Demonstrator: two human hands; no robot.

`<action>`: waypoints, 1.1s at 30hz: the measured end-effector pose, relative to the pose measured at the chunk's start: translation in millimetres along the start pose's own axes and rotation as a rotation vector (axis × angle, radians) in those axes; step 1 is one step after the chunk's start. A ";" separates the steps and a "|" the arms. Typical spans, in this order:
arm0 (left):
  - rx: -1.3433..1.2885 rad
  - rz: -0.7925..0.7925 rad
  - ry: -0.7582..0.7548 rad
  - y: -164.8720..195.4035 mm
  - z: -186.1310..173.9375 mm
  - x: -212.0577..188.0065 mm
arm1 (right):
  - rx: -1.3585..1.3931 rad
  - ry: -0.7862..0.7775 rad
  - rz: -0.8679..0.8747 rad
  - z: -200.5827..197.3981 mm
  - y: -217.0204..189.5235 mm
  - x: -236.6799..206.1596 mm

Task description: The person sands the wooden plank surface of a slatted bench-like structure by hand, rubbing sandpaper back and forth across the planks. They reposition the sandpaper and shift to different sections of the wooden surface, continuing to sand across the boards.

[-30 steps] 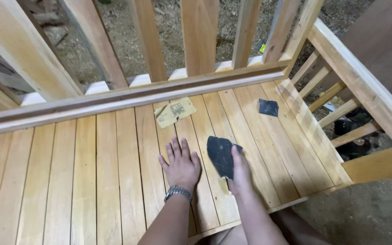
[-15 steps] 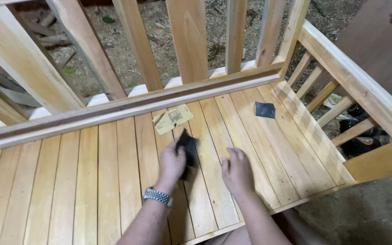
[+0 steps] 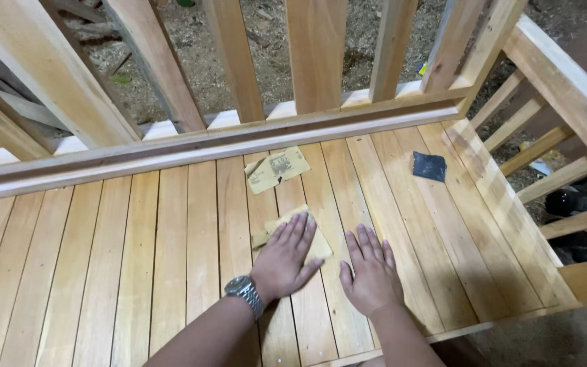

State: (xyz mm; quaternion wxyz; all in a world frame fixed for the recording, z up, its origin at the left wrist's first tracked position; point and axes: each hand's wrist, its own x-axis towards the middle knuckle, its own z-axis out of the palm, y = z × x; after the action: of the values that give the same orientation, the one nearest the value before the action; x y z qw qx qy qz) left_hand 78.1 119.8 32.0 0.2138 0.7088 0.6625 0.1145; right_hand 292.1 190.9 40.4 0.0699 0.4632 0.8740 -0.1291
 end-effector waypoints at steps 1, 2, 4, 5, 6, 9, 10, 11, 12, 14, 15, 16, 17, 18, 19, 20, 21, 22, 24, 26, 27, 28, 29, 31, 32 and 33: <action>-0.016 -0.030 0.025 -3.5 -0.7 13.8 | -0.005 0.012 0.001 -0.7 0.4 -0.1; -0.013 -0.071 0.032 -6.4 -1.5 28.7 | -0.005 0.000 0.013 -1.4 0.6 0.5; -0.003 -0.163 0.037 -11.9 -5.3 48.4 | 0.004 -0.031 0.030 -2.5 0.6 1.5; -0.015 -0.165 0.035 -11.1 -5.7 48.3 | -0.006 -0.031 0.040 -2.8 0.7 2.4; -0.027 -0.165 0.026 -9.6 -6.3 43.5 | -0.011 -0.036 0.053 -3.1 0.5 2.5; -0.015 -0.091 -0.020 -1.7 -7.7 15.2 | -0.037 -0.038 0.091 -2.5 -0.1 4.0; -0.006 -0.058 -0.050 0.9 -8.2 1.4 | -0.042 -0.048 0.104 -1.4 -0.7 3.3; 0.001 -0.055 -0.077 1.3 -8.7 -2.3 | -0.038 -0.064 0.125 -0.3 -0.5 3.7; 0.013 -0.045 -0.100 -0.3 -9.6 -4.4 | -0.035 -0.071 0.149 1.4 -1.1 3.6; 0.007 -0.046 -0.109 -6.3 -9.4 7.7 | -0.029 -0.056 0.165 4.7 0.5 5.4; -0.004 -0.060 -0.110 -12.5 -9.8 18.4 | -0.015 -0.042 0.158 7.0 0.7 5.1; -0.020 -0.073 -0.109 -18.9 -9.8 30.7 | -0.004 -0.029 0.152 8.7 1.9 5.3; -0.008 -0.087 -0.083 -25.5 -9.5 45.0 | -0.013 -0.037 0.154 10.9 2.5 5.5; 0.004 -0.100 -0.054 -32.0 -9.6 60.8 | -0.024 -0.041 0.156 12.4 3.7 5.8; 0.013 -0.114 -0.028 -38.3 -10.1 72.3 | -0.036 -0.051 0.158 14.0 4.4 5.6; 0.000 -0.138 -0.023 -44.0 -11.1 80.8 | -0.026 -0.044 0.152 15.2 4.8 4.7; -0.012 -0.155 -0.015 -48.2 -12.5 91.5 | -0.017 -0.031 0.151 16.1 5.4 4.4; -0.024 -0.168 -0.007 -49.1 -12.8 99.4 | -0.010 -0.016 0.153 16.7 5.3 3.6; -0.029 -0.209 0.052 -44.0 -10.7 102.5 | -0.002 -0.019 0.157 16.8 4.5 2.2; -0.022 -0.230 0.080 -35.8 -7.8 97.8 | 0.000 -0.015 0.152 15.4 3.9 2.6; -0.014 -0.231 0.066 -30.4 -4.5 88.9 | 0.005 -0.020 0.150 14.5 3.4 2.6; -0.005 -0.227 0.060 -26.6 -2.1 82.2 | 0.005 -0.015 0.150 13.4 3.1 3.4; 0.004 -0.193 0.039 -26.8 -1.5 76.1 | 0.005 -0.032 0.158 12.5 2.6 4.4; 0.015 -0.128 -0.003 -31.8 -1.3 69.4 | 0.000 -0.070 0.173 11.1 2.5 5.6; 0.029 -0.111 -0.004 -37.7 -3.1 74.2 | 0.005 -0.048 0.166 10.6 2.7 6.2; 0.038 -0.099 -0.010 -44.6 -5.6 83.6 | 0.008 -0.035 0.159 10.5 3.2 6.5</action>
State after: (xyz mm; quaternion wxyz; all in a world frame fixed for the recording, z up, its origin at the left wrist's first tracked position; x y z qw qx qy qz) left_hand 44.0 204.6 6.5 0.2089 0.6795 0.6978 0.0875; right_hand 291.1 194.7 28.3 0.0932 0.5292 0.8326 -0.1347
